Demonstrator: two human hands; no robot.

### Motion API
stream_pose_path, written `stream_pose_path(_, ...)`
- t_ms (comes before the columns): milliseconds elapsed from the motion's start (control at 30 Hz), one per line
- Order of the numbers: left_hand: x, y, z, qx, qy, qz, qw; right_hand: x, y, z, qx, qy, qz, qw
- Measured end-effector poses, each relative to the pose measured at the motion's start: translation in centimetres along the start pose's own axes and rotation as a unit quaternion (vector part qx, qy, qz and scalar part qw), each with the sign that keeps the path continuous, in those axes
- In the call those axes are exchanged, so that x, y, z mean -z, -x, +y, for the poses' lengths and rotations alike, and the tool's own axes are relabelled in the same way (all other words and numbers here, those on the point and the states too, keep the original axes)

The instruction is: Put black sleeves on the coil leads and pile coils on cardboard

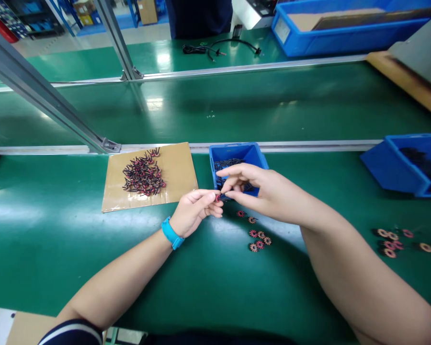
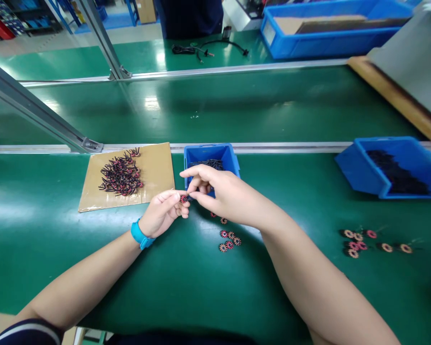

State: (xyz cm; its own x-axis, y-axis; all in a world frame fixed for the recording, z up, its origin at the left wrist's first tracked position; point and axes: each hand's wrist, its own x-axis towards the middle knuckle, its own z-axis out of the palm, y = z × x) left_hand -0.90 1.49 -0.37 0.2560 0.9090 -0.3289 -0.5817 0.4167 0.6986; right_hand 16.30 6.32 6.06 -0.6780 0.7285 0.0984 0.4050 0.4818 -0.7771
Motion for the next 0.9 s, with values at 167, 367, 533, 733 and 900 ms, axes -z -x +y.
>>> stream_pose_path(167, 0.1, -0.1, 0.0, 0.019, 0.030, 0.004, 0.999, 0.3, -0.7, 1.1, -0.030, 0.044, 0.083, 0.995)
stream_pose_path(367, -0.4, 0.7, 0.4, 0.011, 0.026, 0.017, 0.999, -0.6, -3.0, 3.6, -0.075, 0.326, -0.078, 0.939)
stream_pose_path(533, 0.4, 2.4, 1.5, -0.018, -0.023, 0.057, 0.998, -1.2, -4.4, 3.5, -0.089, 0.389, -0.097, 0.912)
stream_pose_path(733, 6.0, 5.9, 3.1, -0.090, -0.188, 0.214, 0.954, -1.9, -4.7, 3.0, -0.077, 0.396, -0.115, 0.908)
stream_pose_path(900, 10.0, 7.6, 4.4, -0.140, -0.324, 0.354, 0.866, -1.6, -4.3, 2.8, -0.043, 0.391, -0.114, 0.912)
